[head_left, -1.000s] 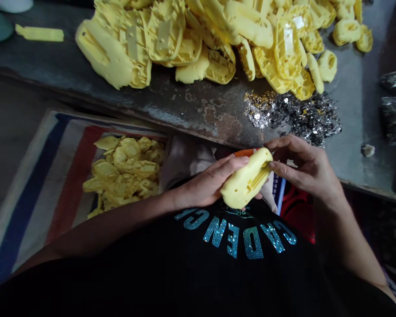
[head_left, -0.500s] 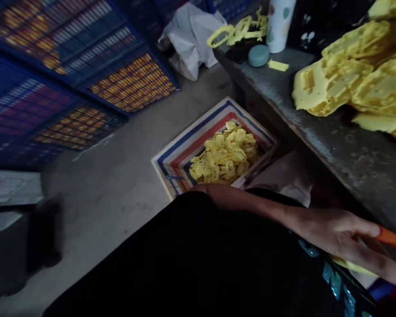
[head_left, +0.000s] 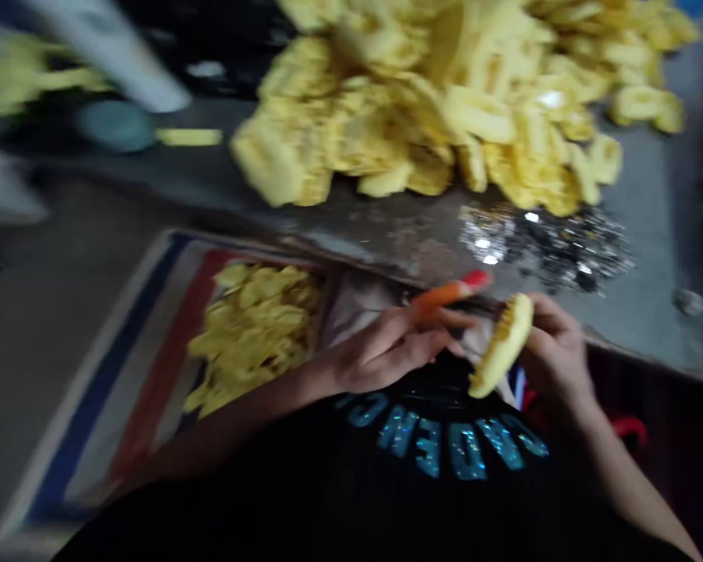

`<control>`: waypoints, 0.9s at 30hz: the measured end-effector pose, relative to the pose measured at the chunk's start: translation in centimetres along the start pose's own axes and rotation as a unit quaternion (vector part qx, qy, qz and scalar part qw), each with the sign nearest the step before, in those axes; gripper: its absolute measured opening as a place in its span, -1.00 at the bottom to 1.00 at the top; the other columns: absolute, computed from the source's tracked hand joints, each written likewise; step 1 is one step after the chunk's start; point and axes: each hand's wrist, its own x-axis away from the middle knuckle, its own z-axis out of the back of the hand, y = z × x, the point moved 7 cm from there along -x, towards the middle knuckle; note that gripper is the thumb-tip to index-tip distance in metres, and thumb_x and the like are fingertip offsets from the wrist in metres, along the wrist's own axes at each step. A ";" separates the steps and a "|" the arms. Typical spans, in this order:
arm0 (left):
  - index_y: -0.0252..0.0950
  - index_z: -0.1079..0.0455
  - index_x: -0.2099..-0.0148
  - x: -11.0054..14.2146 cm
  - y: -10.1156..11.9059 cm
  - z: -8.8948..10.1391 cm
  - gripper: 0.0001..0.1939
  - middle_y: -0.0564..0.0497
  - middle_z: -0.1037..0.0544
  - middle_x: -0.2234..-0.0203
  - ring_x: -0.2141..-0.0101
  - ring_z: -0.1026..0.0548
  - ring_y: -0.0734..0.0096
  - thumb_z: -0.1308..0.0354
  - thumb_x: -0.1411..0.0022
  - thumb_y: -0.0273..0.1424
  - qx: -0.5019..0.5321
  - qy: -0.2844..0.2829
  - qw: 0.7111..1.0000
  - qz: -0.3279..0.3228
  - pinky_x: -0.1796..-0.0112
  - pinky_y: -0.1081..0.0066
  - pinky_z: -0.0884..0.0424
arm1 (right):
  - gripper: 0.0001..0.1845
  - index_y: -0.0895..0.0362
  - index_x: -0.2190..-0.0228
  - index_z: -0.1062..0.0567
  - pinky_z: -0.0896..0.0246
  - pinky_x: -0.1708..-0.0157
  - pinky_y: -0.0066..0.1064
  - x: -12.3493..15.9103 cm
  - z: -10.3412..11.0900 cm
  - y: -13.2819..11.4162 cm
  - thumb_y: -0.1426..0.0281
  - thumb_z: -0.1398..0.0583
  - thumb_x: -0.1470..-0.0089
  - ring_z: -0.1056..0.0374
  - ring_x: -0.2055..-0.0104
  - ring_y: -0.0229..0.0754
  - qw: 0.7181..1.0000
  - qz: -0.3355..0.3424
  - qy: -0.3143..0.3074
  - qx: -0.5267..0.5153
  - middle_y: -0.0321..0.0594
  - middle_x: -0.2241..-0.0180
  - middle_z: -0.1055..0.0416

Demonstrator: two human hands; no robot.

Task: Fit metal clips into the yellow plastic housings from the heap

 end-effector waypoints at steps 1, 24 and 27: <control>-0.07 -0.69 -0.43 -0.2 -0.1 0.9 -0.50 -0.19 -0.76 -0.26 -0.24 -0.72 -0.04 -0.42 -0.55 -0.10 -0.073 0.015 0.997 -0.025 -0.16 0.23 -0.70 | -0.79 -0.06 0.21 -0.71 -0.51 0.49 -0.35 0.1 -0.3 1.8 0.14 -0.54 -0.26 -0.52 0.51 -0.19 0.997 -0.059 0.018 -0.056 -0.34 0.37 -0.70; -0.01 -0.61 -0.54 -2.4 4.0 -0.3 -0.45 -0.03 -0.62 -0.49 -0.44 -0.61 -0.11 -0.26 -0.66 -0.04 -0.329 -0.336 0.879 0.076 -0.40 0.18 -0.52 | -0.86 -0.10 0.06 -0.75 -0.19 -0.05 0.03 -6.2 7.1 1.0 0.25 -0.33 -0.55 -0.46 -0.04 0.13 0.814 0.156 0.038 0.559 -0.16 0.04 -0.73; 0.00 -0.75 -0.38 -3.8 3.8 0.1 -0.47 -0.04 -0.77 -0.32 -0.26 -0.74 -0.07 -0.47 -0.48 0.01 -0.316 -0.357 0.876 0.070 -0.18 0.31 -0.64 | -0.81 -0.04 0.15 -0.71 -0.16 -0.04 0.02 -7.4 6.9 1.7 0.27 -0.29 -0.56 -0.42 -0.02 0.13 0.798 0.135 0.017 0.586 -0.13 0.11 -0.69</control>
